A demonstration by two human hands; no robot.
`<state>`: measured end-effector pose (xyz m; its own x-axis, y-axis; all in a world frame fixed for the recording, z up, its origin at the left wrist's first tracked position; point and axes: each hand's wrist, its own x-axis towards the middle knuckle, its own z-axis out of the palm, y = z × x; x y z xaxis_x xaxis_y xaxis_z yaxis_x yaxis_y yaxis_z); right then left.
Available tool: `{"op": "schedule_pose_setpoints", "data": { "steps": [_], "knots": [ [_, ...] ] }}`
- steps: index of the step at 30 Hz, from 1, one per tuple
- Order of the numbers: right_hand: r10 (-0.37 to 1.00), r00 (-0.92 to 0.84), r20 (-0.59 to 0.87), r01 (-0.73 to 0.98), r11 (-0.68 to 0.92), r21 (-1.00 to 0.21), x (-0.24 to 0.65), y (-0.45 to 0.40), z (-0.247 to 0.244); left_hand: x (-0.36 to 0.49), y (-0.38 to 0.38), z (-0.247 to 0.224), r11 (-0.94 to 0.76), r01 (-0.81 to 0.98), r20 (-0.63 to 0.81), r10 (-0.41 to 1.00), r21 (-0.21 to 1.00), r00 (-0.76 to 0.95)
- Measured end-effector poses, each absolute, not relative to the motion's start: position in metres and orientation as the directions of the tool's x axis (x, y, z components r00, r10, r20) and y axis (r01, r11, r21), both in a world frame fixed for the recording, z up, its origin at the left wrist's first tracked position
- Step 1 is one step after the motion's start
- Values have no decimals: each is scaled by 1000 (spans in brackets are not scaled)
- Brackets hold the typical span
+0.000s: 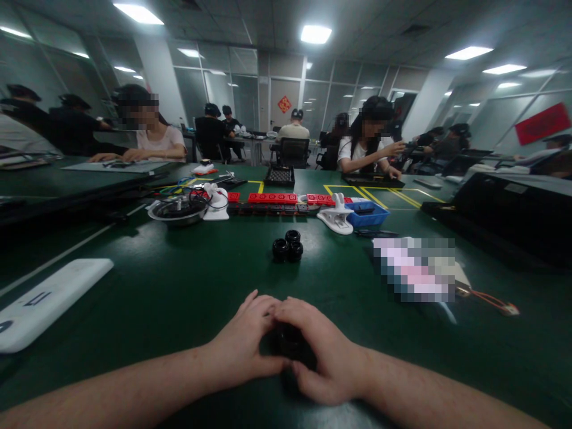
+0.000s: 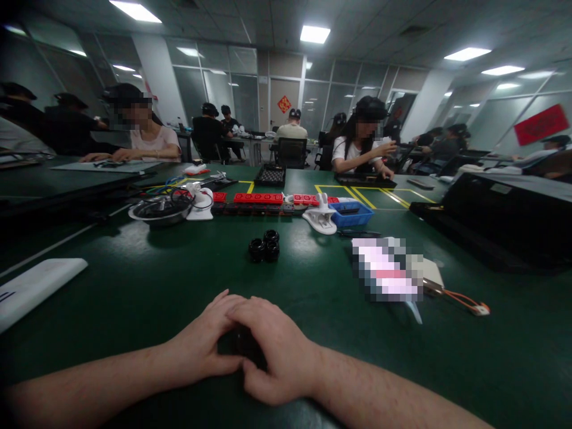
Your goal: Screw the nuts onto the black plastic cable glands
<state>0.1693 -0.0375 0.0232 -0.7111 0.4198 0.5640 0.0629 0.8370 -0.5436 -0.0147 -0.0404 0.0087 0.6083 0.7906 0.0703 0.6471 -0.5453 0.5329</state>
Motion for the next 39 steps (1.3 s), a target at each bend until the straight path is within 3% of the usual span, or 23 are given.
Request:
{"op": "schedule_pose_setpoints", "data": {
  "steps": [8, 16, 24, 28, 34, 39],
  "knots": [
    [607, -598, 524, 339, 783, -521, 171, -36, 17, -15, -39, 7, -556, 646, 64, 782, 523, 620],
    [381, -715, 586, 90, 881, -464, 170, -39, 22, -14, -40, 10, -550, 638, 73, 785, 539, 615],
    [569, -678, 464, 330, 801, -499, 170, -37, 20, -14, -40, 10, -548, 647, 56, 784, 530, 618],
    [554, -683, 476, 321, 813, -485, 169, -39, 21, -15, -40, 10, -559, 649, 53, 777, 515, 628],
    [377, -729, 571, 110, 888, -446, 169, -39, 24, -14, -41, 10, -552, 639, 77, 785, 536, 615],
    [551, -650, 523, 322, 824, -467, 170, -38, 20, -15, -41, 10, -553, 646, 58, 781, 527, 621]
  ]
}}
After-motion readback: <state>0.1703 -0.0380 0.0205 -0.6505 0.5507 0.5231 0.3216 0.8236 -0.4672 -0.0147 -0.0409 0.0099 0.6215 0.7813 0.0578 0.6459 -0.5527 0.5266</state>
